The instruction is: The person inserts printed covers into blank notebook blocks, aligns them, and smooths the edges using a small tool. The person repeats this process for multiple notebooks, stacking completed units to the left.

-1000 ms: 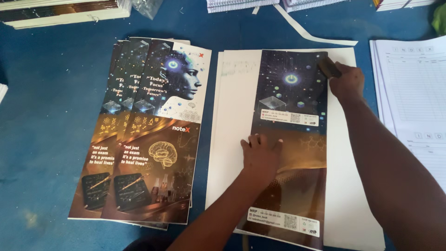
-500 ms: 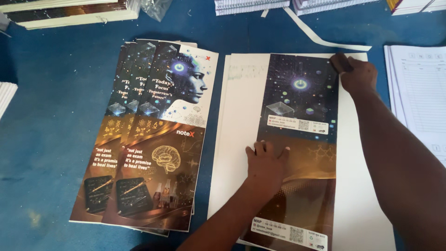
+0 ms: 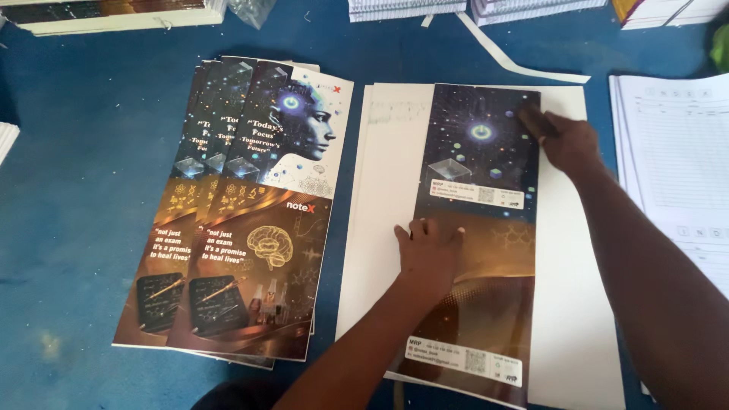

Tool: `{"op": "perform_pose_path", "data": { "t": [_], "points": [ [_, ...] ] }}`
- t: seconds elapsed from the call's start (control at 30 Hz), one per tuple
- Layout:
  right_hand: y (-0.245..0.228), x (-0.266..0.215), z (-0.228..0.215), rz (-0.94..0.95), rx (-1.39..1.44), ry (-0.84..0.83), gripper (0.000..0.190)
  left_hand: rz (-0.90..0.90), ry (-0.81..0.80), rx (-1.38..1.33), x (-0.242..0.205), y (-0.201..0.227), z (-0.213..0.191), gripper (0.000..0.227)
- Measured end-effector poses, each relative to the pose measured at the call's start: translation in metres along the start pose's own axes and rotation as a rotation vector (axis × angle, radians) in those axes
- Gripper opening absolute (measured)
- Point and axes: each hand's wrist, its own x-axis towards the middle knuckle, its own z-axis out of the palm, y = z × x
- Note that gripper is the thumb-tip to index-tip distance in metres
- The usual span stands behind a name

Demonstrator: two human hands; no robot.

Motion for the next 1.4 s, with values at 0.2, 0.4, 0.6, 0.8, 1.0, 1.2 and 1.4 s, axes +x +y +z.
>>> {"op": "perform_pose_path", "data": {
  "t": [0.2,0.4,0.6,0.8,1.0,1.2,1.4],
  "points": [
    [-0.020,-0.049,-0.022,0.004,0.061,-0.064,0.056,-0.069,-0.118,0.010,0.012,0.008,-0.003,0.087],
    [-0.088,-0.106,-0.069,0.050,0.189,-0.167,0.044,-0.082,-0.170,0.053,0.021,0.007,-0.003,0.089],
    [-0.115,-0.141,-0.086,0.054,-0.038,-0.217,0.034,-0.116,-0.165,0.028,0.020,0.004,0.003,0.097],
    [-0.086,-0.172,-0.073,-0.025,-0.056,-0.168,0.053,-0.114,-0.108,0.028,0.013,0.003,0.008,0.094],
    [-0.071,-0.205,-0.067,-0.106,-0.030,-0.140,0.051,-0.165,-0.211,0.091,0.020,0.007,0.002,0.098],
    [-0.073,-0.235,-0.071,-0.076,-0.018,-0.162,0.047,-0.195,-0.254,0.100,0.022,0.010,0.002,0.095],
    [-0.088,-0.257,-0.086,-0.064,-0.092,-0.238,0.043,-0.215,-0.248,0.136,0.022,0.012,-0.004,0.087]
  ]
}}
